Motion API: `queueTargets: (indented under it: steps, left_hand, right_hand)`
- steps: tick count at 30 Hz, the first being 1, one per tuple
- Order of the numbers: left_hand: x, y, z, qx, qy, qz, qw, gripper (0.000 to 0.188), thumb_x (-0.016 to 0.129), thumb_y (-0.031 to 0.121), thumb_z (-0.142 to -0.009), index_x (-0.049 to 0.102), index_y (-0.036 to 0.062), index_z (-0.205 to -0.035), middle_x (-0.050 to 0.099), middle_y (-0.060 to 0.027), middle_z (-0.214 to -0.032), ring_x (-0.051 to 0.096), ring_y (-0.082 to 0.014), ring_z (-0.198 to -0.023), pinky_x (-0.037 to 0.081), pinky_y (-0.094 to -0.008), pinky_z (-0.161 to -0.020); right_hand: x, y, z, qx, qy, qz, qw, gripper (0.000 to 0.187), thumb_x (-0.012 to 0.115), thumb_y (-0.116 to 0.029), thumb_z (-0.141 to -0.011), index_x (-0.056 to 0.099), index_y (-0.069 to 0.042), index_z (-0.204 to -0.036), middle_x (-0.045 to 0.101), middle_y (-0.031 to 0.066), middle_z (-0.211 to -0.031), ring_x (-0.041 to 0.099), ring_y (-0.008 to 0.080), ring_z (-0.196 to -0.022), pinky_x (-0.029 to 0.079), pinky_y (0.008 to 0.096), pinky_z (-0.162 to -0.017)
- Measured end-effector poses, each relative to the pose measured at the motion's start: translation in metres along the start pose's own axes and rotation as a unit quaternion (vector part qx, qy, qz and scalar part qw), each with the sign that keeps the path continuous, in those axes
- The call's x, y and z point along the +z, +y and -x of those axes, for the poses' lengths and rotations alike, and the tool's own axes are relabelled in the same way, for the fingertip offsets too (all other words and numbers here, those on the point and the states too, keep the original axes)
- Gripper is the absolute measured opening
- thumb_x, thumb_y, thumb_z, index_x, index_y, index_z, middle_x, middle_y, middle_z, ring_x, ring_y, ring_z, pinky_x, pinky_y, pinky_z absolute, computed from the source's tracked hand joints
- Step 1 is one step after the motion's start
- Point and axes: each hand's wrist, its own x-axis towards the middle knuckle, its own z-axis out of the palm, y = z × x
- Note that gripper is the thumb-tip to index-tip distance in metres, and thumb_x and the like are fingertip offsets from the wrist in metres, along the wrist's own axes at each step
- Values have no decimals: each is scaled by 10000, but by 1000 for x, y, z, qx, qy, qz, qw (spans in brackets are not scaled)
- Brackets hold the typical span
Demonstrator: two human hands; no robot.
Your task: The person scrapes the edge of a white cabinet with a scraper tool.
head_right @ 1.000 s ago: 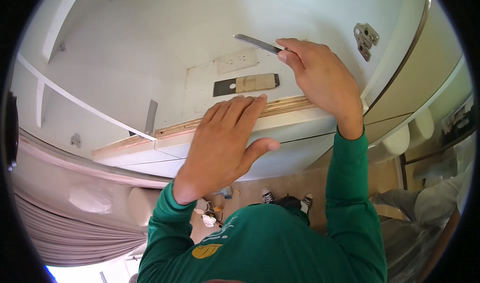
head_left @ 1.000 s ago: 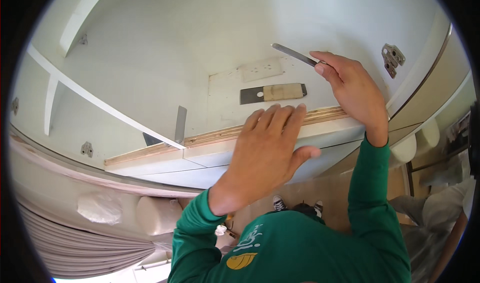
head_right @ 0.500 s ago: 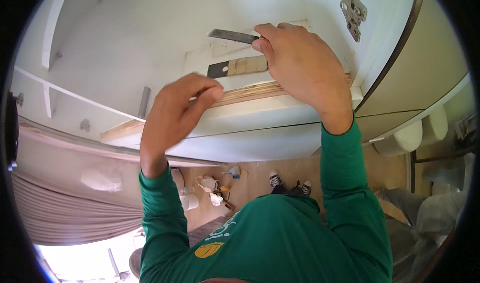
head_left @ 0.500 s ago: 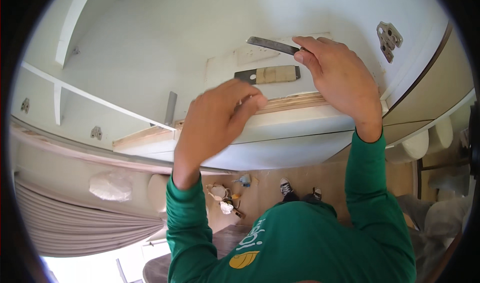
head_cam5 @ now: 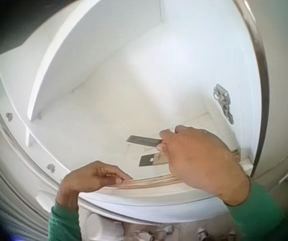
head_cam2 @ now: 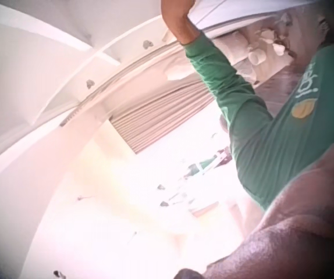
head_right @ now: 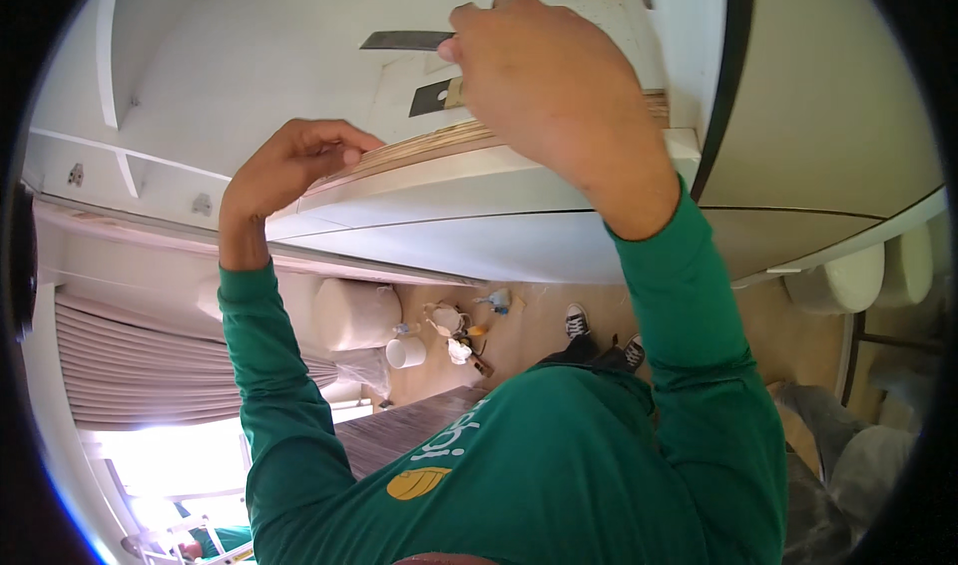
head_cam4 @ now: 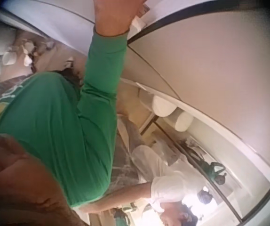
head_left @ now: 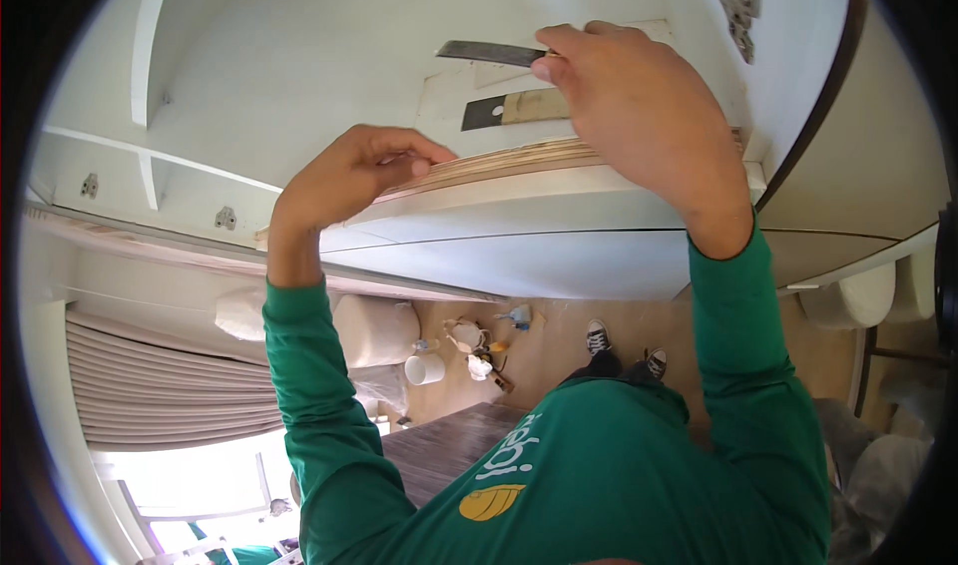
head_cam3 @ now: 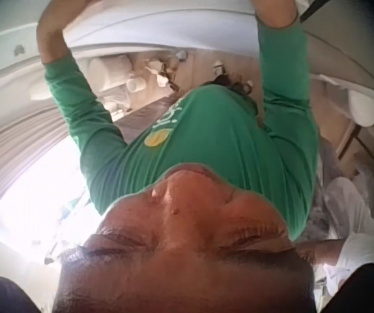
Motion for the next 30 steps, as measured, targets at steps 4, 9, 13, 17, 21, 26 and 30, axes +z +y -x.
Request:
queueTargets:
  steps: [4, 9, 13, 17, 21, 26, 30]
  left_hand:
    - [46, 25, 22, 11, 133, -77, 988, 378, 673, 207, -1095, 690, 54, -1440, 745, -133, -1313, 676, -229, -1218, 516, -363, -1070]
    - [88, 19, 52, 61, 259, -260, 928, 432, 656, 258, -1109, 653, 42, -1484, 681, -200, -1466, 622, -371, -1383, 457, -436, -1178]
    - [76, 17, 83, -26, 299, -355, 885, 418, 676, 234, -1095, 662, 37, -1464, 707, -201, -1430, 645, -388, -1361, 482, -451, -1155]
    - [71, 16, 83, 52, 352, -241, 903, 423, 721, 218, -1064, 667, 26, -1437, 709, -212, -1404, 623, -410, -1396, 493, -462, -1138]
    - [82, -23, 70, 116, 310, -299, 895, 476, 758, 230, -1031, 654, 52, -1460, 650, -214, -1461, 572, -409, -1441, 500, -466, -1131]
    - [78, -69, 69, 236, 363, -246, 867, 428, 818, 114, -949, 726, 41, -1361, 706, -171, -1381, 629, -410, -1376, 530, -481, -1092]
    - [61, -105, 77, 331, 374, -190, 845, 351, 851, 67, -889, 791, 41, -1234, 755, -147, -1279, 637, -407, -1371, 539, -503, -1077]
  right_hand:
    - [6, 5, 3, -15, 33, 10, 999, 216, 653, -229, -1012, 755, -46, -956, 736, 171, -908, 740, 378, -854, 594, 498, -783]
    - [2, 7, 3, -10, -29, 18, 999, 249, 599, -256, -1077, 717, -37, -1093, 712, 190, -956, 718, 419, -947, 573, 529, -837]
    - [1, 4, 4, -22, 2, 20, 1000, 243, 629, -249, -1051, 737, -32, -1051, 727, 186, -945, 733, 399, -937, 589, 518, -833]
    - [4, 3, 4, -14, 47, 10, 999, 248, 666, -248, -1023, 754, -24, -961, 742, 189, -920, 744, 384, -908, 600, 504, -814]
    - [6, -4, 1, -19, 52, 64, 996, 272, 619, -295, -1080, 740, -52, -1070, 741, 178, -980, 732, 400, -912, 593, 505, -822]
    - [-7, -44, -1, -45, 116, 81, 989, 290, 584, -293, -1124, 692, -90, -1300, 699, 135, -1077, 678, 397, -925, 545, 477, -828]
    - [-30, -95, 16, -32, 108, 167, 979, 258, 586, -212, -1120, 673, -84, -1327, 660, 150, -1068, 646, 392, -915, 523, 459, -827]
